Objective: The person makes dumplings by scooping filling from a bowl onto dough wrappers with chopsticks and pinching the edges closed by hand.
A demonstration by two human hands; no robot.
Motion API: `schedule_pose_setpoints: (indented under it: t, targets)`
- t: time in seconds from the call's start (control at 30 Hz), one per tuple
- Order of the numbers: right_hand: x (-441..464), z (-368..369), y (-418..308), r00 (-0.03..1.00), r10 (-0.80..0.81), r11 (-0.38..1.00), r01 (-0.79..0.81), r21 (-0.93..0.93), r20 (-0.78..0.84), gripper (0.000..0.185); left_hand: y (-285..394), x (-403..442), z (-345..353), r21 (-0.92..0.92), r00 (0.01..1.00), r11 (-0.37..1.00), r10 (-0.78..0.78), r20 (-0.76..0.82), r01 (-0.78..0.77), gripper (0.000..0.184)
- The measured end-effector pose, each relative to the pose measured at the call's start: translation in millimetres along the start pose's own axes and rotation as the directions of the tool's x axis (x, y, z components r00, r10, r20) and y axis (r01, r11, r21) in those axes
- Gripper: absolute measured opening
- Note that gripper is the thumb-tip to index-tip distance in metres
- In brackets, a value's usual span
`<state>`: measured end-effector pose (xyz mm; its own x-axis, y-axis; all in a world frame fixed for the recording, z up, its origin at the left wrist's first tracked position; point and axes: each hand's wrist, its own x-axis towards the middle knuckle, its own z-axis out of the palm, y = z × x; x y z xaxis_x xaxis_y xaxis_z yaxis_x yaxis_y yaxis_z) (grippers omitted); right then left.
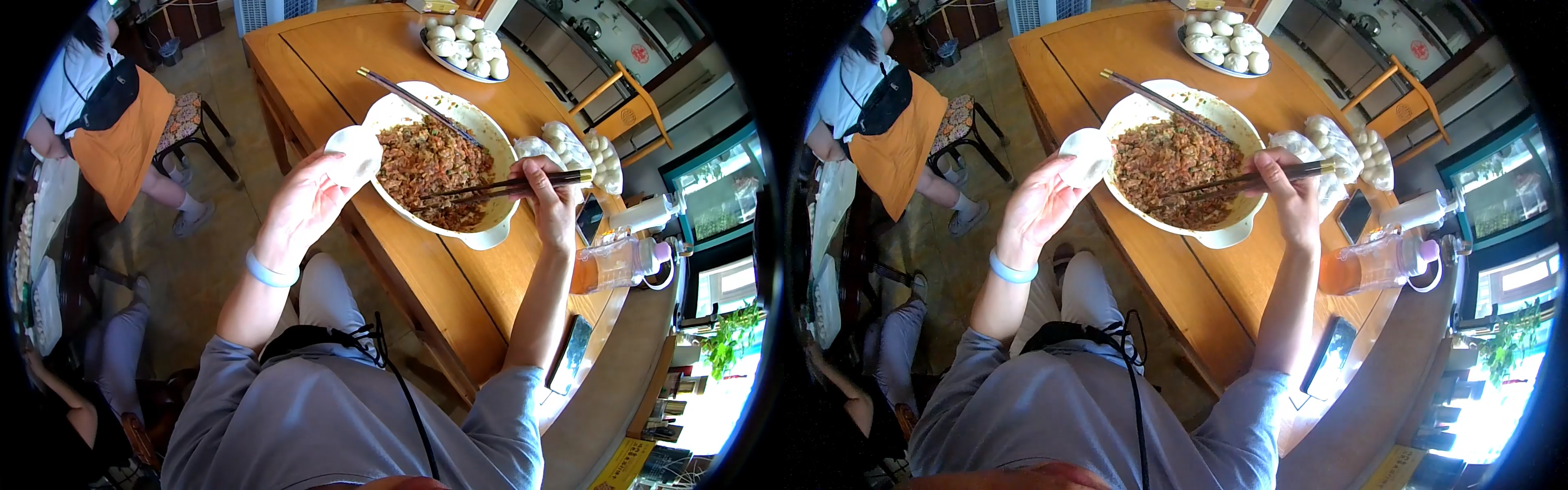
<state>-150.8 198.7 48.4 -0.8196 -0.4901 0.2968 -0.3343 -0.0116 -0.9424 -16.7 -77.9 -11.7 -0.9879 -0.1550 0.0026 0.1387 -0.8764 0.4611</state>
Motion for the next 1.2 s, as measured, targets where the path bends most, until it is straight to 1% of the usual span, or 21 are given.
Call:
schedule_pose_setpoints:
  t: [0.13,0.23,0.33,0.37,0.47,0.5,0.6,0.63,0.67,0.73,0.93,1.13,1.2]
  targets:
    - [3.1,2.2,3.4,1.0,-0.015,1.0,0.016,0.024,-0.019,0.022,0.0,-1.6,0.9,-0.01,1.0,1.0,-0.002,-0.026,0.002,0.037]
    - [7.6,-6.3,20.2,0.992,0.033,0.988,-0.014,0.152,-0.125,0.021,-0.4,-0.9,-0.8,-0.002,0.999,1.0,-0.006,-0.051,0.006,0.037]
    - [11.6,-11.4,29.1,0.981,0.041,0.944,0.024,0.329,-0.19,0.019,-1.1,-0.2,-2.2,0.0,0.997,1.0,-0.008,-0.074,0.008,0.037]
    - [11.9,-11.5,29.0,0.969,0.071,0.944,0.011,0.33,-0.236,0.019,-1.1,0.1,-3.0,-0.004,0.997,1.0,-0.01,-0.081,0.01,0.037]
    - [9.9,-14.4,21.7,0.975,0.032,0.95,0.038,0.311,-0.218,0.018,-0.7,0.7,-6.1,-0.011,0.998,1.0,-0.017,-0.064,0.016,0.036]
    - [10.2,-25.2,26.8,0.993,-0.009,0.959,0.042,0.279,-0.117,0.021,-0.9,0.9,-6.9,-0.014,0.998,1.0,-0.019,-0.052,0.019,0.036]
    - [5.6,-21.0,18.4,0.999,-0.024,0.983,0.032,0.181,-0.043,0.021,-2.1,0.4,-6.4,-0.025,0.997,0.999,-0.03,-0.064,0.029,0.036]
    - [3.4,-12.2,15.2,0.998,-0.036,0.988,0.043,0.146,-0.048,0.021,-2.7,0.2,-5.1,-0.033,0.997,0.999,-0.032,-0.075,0.03,0.033]
    - [4.1,-12.4,20.9,0.999,-0.038,0.992,0.038,0.119,0.0,0.02,-3.6,0.4,-3.0,-0.04,0.996,0.999,-0.035,-0.085,0.031,0.029]
    - [5.6,-4.6,23.3,0.999,-0.053,0.993,0.053,0.103,-0.002,0.021,-4.1,0.6,-1.0,-0.051,0.995,0.998,-0.041,-0.09,0.036,0.027]
    - [8.2,-5.6,37.0,0.993,0.062,0.976,-0.04,0.212,-0.098,0.022,-3.1,0.2,0.3,-0.056,0.996,0.997,-0.051,-0.071,0.047,0.028]
    - [15.0,-15.6,50.5,0.982,0.1,0.904,-0.023,0.427,-0.158,0.02,-4.3,-0.6,2.7,-0.054,0.997,0.997,-0.056,-0.052,0.053,0.029]
    - [15.5,-17.2,50.2,0.976,0.118,0.891,-0.023,0.454,-0.182,0.019,-4.1,0.0,3.2,-0.06,0.997,0.996,-0.068,-0.046,0.065,0.029]
